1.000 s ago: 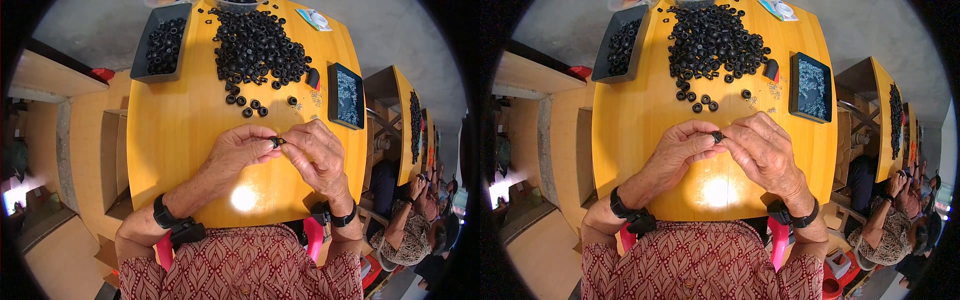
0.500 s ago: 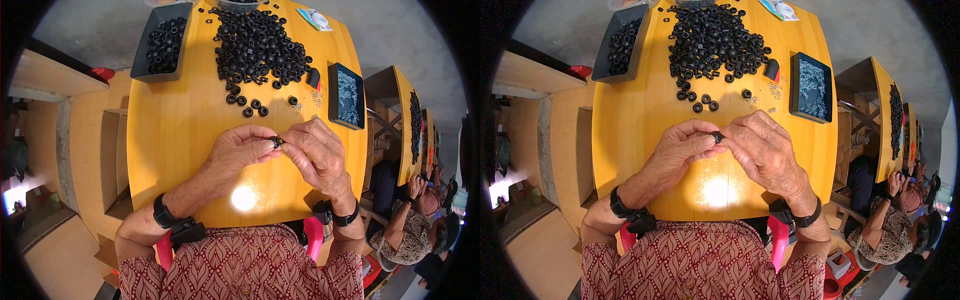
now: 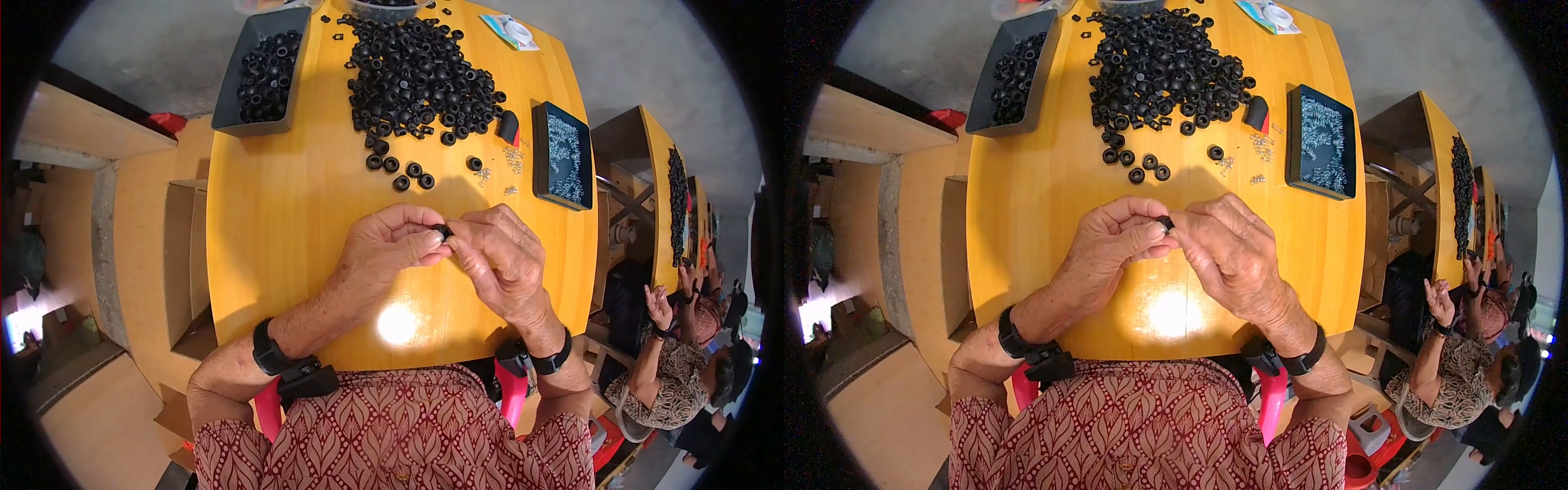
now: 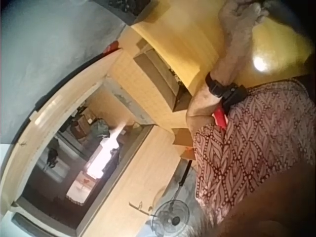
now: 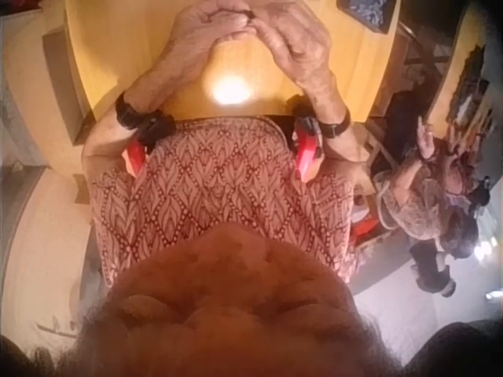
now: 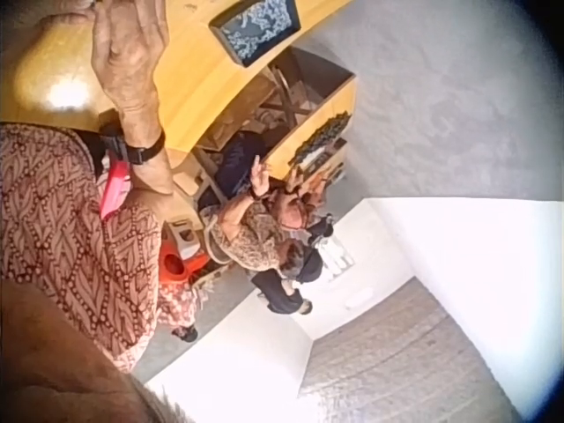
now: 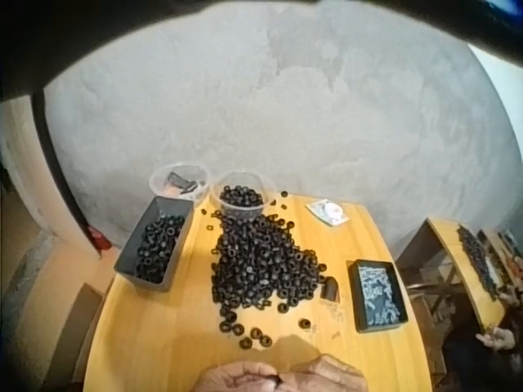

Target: The person assembles small components by inserting metal pieces into black rubber parts by hand.

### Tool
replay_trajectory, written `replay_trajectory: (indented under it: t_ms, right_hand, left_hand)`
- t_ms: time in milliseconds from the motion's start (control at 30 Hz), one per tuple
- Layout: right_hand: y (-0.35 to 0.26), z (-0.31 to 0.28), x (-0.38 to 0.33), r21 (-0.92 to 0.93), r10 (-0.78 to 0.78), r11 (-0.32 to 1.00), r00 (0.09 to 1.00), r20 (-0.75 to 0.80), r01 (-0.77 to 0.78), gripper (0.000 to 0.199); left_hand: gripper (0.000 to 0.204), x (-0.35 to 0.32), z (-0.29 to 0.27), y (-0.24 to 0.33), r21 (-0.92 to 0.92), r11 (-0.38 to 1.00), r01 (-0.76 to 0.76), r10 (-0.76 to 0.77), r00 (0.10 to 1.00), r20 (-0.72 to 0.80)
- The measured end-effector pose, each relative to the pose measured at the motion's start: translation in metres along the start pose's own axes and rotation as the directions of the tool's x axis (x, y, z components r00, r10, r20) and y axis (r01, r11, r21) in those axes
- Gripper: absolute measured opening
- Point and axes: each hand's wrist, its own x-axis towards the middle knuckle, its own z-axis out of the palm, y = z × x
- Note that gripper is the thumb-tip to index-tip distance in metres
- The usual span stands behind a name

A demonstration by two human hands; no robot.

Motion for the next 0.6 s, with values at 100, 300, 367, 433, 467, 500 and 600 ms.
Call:
replay_trajectory:
  t_ms: [100, 300, 367, 433, 467, 500, 600]
  right_hand:
    - [-0.001, 0.011, -0.008, -0.031, -0.006, 1.000, 0.996, -0.091, 0.003, 0.027]
    - [-0.005, 0.021, -0.010, -0.115, -0.012, 0.993, 0.982, -0.188, -0.010, 0.035]
    - [-0.003, 0.024, -0.011, -0.119, -0.017, 0.993, 0.980, -0.201, -0.007, 0.036]
    - [-0.002, 0.025, -0.010, -0.148, -0.027, 0.989, 0.975, -0.220, -0.006, 0.035]
    - [-0.001, 0.025, -0.009, -0.147, -0.028, 0.989, 0.975, -0.220, -0.005, 0.035]
    - [0.000, 0.025, -0.009, -0.162, -0.052, 0.987, 0.974, -0.221, 0.016, 0.035]
    - [0.001, 0.024, -0.008, -0.190, -0.091, 0.981, 0.973, -0.211, 0.051, 0.035]
  left_hand:
    - [0.021, -0.001, 0.003, 0.000, -0.002, 1.000, 0.010, -0.010, 1.000, -0.018]
    - [0.021, 0.000, 0.006, 0.003, 0.030, 1.000, -0.002, 0.003, 1.000, -0.031]
    - [0.020, 0.000, 0.007, 0.004, 0.061, 0.998, 0.028, -0.025, 0.998, -0.060]
    - [0.021, 0.002, 0.005, 0.004, 0.063, 0.997, 0.038, -0.035, 0.998, -0.046]
    - [0.023, 0.002, 0.003, 0.005, 0.067, 0.997, 0.048, -0.046, 0.998, -0.032]
    - [0.023, 0.001, 0.004, 0.007, 0.066, 0.997, 0.047, -0.044, 0.998, -0.033]
    - [0.023, 0.001, 0.006, 0.014, 0.106, 0.991, 0.086, -0.079, 0.994, -0.070]
